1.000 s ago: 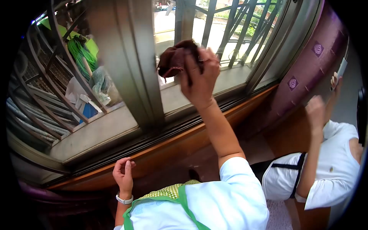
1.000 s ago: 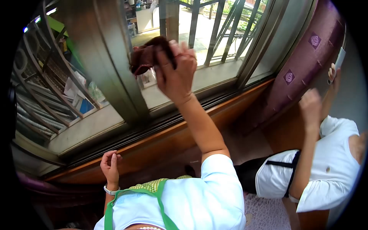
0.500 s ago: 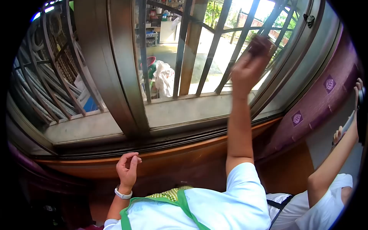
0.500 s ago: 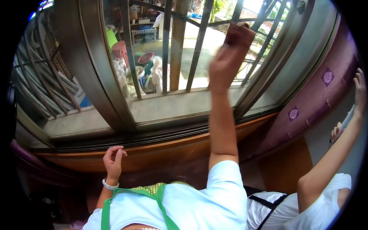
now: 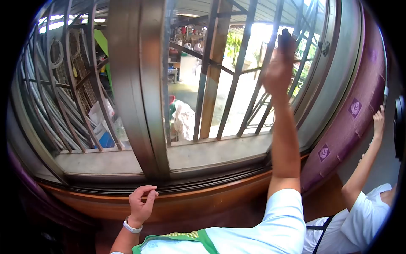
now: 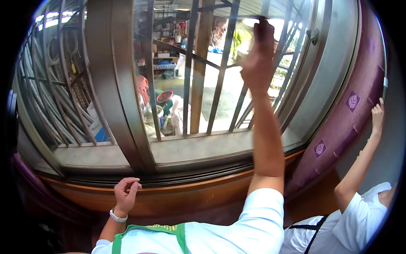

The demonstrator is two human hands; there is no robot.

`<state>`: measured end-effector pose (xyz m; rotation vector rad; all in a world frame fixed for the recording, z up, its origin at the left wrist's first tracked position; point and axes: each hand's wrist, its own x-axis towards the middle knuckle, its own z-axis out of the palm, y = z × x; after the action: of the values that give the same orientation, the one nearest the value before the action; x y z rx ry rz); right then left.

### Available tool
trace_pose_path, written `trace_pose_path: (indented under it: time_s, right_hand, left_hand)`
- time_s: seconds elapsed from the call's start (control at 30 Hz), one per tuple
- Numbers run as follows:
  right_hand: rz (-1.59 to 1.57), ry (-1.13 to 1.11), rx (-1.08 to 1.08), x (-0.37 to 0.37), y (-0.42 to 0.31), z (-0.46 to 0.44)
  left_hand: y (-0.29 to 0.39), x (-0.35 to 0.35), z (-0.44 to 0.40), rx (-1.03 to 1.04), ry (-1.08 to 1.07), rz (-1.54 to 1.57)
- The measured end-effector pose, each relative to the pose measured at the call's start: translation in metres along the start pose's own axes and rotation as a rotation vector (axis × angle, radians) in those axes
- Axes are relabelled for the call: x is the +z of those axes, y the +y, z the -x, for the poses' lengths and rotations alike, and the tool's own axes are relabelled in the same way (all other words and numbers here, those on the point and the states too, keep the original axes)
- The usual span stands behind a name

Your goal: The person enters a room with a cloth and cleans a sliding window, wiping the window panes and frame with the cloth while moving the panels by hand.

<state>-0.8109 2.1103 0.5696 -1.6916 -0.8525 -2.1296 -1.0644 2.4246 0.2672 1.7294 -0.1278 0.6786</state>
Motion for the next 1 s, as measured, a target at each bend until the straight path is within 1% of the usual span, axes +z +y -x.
trace_pose_path:
  time_s: [0.03, 0.07, 0.1, 0.13, 0.17, 0.2, 0.27, 0.3, 0.33, 0.37, 0.4, 0.43, 0.47, 0.5, 0.53, 0.57, 0.6, 0.67, 0.7, 0.73, 0.77, 0.8, 0.83, 0.87, 0.9, 0.93, 1.0]
  right_hand:
    - [-0.053, 0.051, 0.016, -0.008, 0.038, -0.014]
    - [0.067, -0.002, 0.159, -0.021, 0.067, -0.017]
    - [0.342, 0.044, 0.123, -0.025, 0.104, -0.022]
    - [0.224, 0.087, 0.196, -0.029, 0.111, -0.028]
    - [0.248, 0.092, 0.224, -0.022, 0.114, -0.032]
    - [0.273, 0.093, 0.250, -0.019, 0.102, -0.043]
    - [0.247, 0.114, 0.299, -0.001, 0.075, -0.064]
    - [0.037, 0.122, 0.247, 0.013, 0.056, -0.076]
    - [0.010, 0.132, 0.131, 0.030, 0.033, -0.087]
    - [0.201, 0.044, -0.074, 0.055, 0.024, -0.093]
    - [0.069, 0.136, -0.148, 0.054, -0.039, -0.111]
    - [-0.020, -0.012, -0.005, 0.069, -0.070, -0.116]
    - [-0.021, 0.114, -0.088, 0.077, -0.103, -0.115]
    - [-0.196, -0.035, -0.064, 0.052, -0.153, -0.121]
    - [-0.474, -0.130, -0.045, 0.052, -0.174, -0.118]
    - [-0.427, 0.057, -0.092, 0.053, -0.193, -0.115]
    - [-0.432, 0.060, -0.095, 0.054, -0.190, -0.114]
    - [-0.386, 0.045, -0.123, 0.065, -0.170, -0.113]
    - [-0.337, 0.038, -0.186, 0.070, -0.143, -0.116]
    - [-0.367, -0.133, -0.051, 0.063, -0.116, -0.122]
    - [0.082, -0.127, -0.064, 0.085, -0.067, -0.109]
    - [-0.162, 0.016, 0.054, 0.068, -0.036, -0.121]
    - [0.151, -0.034, -0.004, 0.073, 0.032, -0.125]
    - [0.489, -0.007, -0.290, 0.053, 0.076, -0.130]
    - [0.464, -0.005, -0.178, 0.032, 0.101, -0.135]
    - [0.246, 0.140, 0.152, 0.020, 0.110, -0.142]
    - [0.704, -0.151, -0.113, 0.002, 0.209, -0.146]
  left_hand:
    - [0.009, -0.006, -0.003, 0.016, -0.004, -0.067]
    - [0.015, -0.009, -0.009, 0.026, 0.010, -0.064]
    - [0.020, -0.011, -0.015, 0.109, 0.031, -0.146]
    - [0.026, -0.013, -0.021, 0.193, 0.053, -0.228]
    - [0.033, -0.016, -0.025, 0.186, 0.052, -0.228]
    - [0.041, -0.017, -0.031, 0.193, 0.061, -0.224]
    - [0.058, -0.014, -0.049, 0.400, 0.112, -0.423]
    - [0.065, -0.010, -0.060, 0.404, 0.122, -0.424]
    - [0.073, -0.005, -0.071, 0.538, 0.166, -0.479]
    - [0.081, 0.001, -0.082, 0.674, 0.210, -0.533]
    - [0.088, 0.007, -0.090, 0.679, 0.218, -0.535]
    - [0.094, 0.014, -0.099, 0.727, 0.236, -0.520]
    - [0.099, 0.022, -0.107, 0.775, 0.251, -0.502]
    - [0.103, 0.029, -0.115, 0.780, 0.258, -0.501]
    - [0.107, 0.036, -0.121, 0.807, 0.289, -0.510]
    - [0.110, 0.042, -0.127, 0.832, 0.318, -0.520]
    - [0.114, 0.048, -0.132, 0.833, 0.323, -0.523]
    - [0.120, 0.051, -0.142, 0.880, 0.342, -0.550]
    - [0.122, 0.051, -0.147, 0.903, 0.350, -0.587]
    - [0.124, 0.048, -0.152, 0.900, 0.358, -0.595]
    - [0.125, 0.045, -0.158, 0.913, 0.379, -0.667]
    - [0.127, 0.042, -0.163, 0.924, 0.398, -0.739]
    - [0.128, 0.040, -0.167, 0.922, 0.415, -0.766]
    - [0.128, 0.038, -0.171, 0.918, 0.432, -0.773]
    - [0.127, 0.037, -0.177, 0.923, 0.454, -0.754]
    - [0.126, 0.036, -0.181, 0.929, 0.476, -0.736]
    - [0.124, 0.036, -0.183, 0.912, 0.492, -0.790]
